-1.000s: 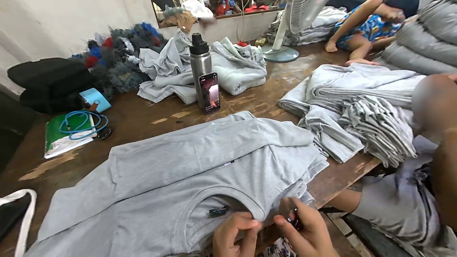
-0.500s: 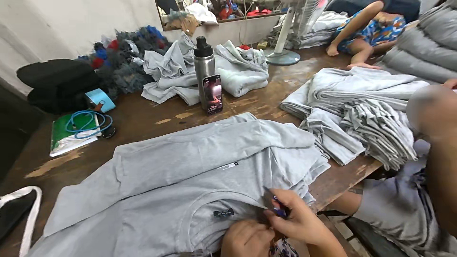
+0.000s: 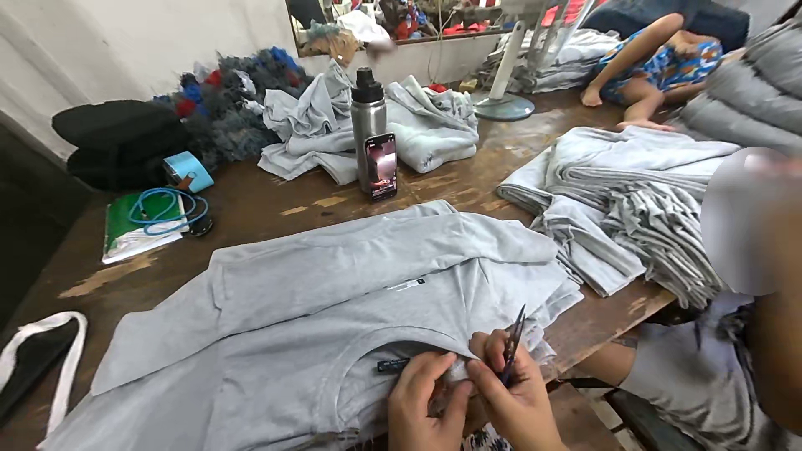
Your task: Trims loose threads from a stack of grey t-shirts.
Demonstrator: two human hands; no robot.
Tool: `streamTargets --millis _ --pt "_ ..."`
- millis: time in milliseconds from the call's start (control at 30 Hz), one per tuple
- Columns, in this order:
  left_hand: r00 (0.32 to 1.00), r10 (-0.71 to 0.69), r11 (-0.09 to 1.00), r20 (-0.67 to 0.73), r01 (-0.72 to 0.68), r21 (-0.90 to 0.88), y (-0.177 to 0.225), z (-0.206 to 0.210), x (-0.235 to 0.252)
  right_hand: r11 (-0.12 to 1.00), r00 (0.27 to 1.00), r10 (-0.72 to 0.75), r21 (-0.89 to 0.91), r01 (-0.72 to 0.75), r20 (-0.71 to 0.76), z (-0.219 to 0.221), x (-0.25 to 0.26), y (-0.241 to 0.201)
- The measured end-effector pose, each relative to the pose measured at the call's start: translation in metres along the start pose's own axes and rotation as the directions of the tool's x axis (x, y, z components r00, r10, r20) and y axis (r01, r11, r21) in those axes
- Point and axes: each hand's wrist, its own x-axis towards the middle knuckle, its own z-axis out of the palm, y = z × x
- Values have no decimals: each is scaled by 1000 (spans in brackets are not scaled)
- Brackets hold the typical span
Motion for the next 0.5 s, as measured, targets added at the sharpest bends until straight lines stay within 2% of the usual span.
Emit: streamTargets --millis 133,233,367,500 --pt "999 38 999 -19 -39 -37 -3 -3 1 997 999 22 80 -18 -46 -1 -5 3" --pt "999 45 997 -9 -46 -55 -2 -11 -2 997 1000 15 80 -13 -28 -3 -5 3" --pt "997 78 997 9 -77 -12 -2 -22 -5 998 1000 7 62 -6 -13 -6 -4 6" --pt "998 44 997 48 -46 55 -1 -20 -2 997 1000 20 70 -19 -10 -6 -3 5"
